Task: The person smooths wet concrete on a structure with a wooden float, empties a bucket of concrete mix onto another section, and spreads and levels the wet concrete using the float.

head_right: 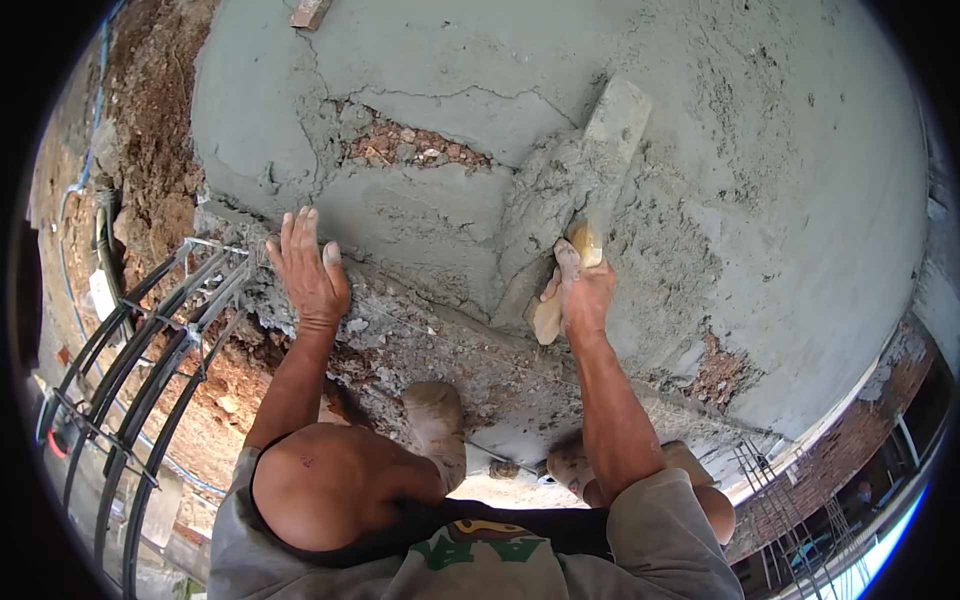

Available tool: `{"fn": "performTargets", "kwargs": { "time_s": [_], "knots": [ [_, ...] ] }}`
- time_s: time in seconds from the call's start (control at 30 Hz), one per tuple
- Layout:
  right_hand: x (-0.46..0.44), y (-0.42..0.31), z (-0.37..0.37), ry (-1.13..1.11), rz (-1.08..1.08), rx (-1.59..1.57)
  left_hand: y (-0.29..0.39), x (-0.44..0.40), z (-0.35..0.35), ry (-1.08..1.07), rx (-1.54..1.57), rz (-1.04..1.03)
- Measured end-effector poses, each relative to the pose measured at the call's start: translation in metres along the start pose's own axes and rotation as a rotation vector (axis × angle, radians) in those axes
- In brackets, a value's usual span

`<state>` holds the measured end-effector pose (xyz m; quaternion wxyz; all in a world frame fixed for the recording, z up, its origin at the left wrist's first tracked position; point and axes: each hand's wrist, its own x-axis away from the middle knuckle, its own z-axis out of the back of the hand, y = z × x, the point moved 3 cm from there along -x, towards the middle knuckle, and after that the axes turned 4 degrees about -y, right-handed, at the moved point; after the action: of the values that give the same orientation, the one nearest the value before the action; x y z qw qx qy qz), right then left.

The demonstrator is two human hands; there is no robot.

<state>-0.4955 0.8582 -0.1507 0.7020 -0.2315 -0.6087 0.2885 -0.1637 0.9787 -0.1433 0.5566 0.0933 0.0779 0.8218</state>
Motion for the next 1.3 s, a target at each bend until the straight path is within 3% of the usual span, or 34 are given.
{"fn": "performTargets", "kwargs": {
  "time_s": [0.2, 0.27, 0.37, 0.5, 0.63, 0.73, 0.83, 1.07, 1.17, 1.27, 1.3],
  "knots": [
    [-0.002, -0.027, -0.097, -0.201, 0.044, 0.235, 0.000, 0.000, 0.003, -0.003, 0.019, 0.019],
    [-0.014, -0.023, -0.133, -0.268, 0.083, 0.558, -0.003, 0.001, 0.003, 0.016, 0.055, 0.013],
    [-0.005, -0.029, -0.171, -0.283, 0.445, 0.933, -0.004, 0.002, 0.004, 0.031, 0.079, 0.016],
    [0.027, -0.052, -0.144, -0.376, 0.513, 1.180, -0.006, 0.002, 0.005, 0.093, 0.135, 0.043],
    [0.037, -0.058, -0.060, -0.409, 0.671, 1.327, -0.005, 0.004, 0.003, 0.100, 0.137, 0.049],
    [0.050, -0.043, -0.030, -0.589, 0.603, 1.524, -0.004, 0.006, 0.005, 0.101, 0.121, 0.057],
    [0.039, -0.006, -0.037, -0.602, 0.655, 1.621, -0.004, 0.006, 0.005, 0.123, 0.120, 0.052],
    [-0.010, -0.051, -0.077, -0.361, 0.816, 1.494, -0.004, 0.005, 0.001, 0.132, 0.108, 0.042],
    [-0.031, -0.092, -0.091, -0.212, 0.706, 1.499, -0.005, 0.007, 0.000, 0.144, 0.091, 0.044],
    [-0.038, -0.097, -0.064, -0.074, 0.717, 1.458, -0.004, 0.005, 0.003, 0.168, 0.086, 0.047],
    [-0.036, -0.097, -0.038, 0.028, 0.630, 1.454, 0.000, 0.004, 0.001, 0.165, 0.101, 0.039]
  ]
}}
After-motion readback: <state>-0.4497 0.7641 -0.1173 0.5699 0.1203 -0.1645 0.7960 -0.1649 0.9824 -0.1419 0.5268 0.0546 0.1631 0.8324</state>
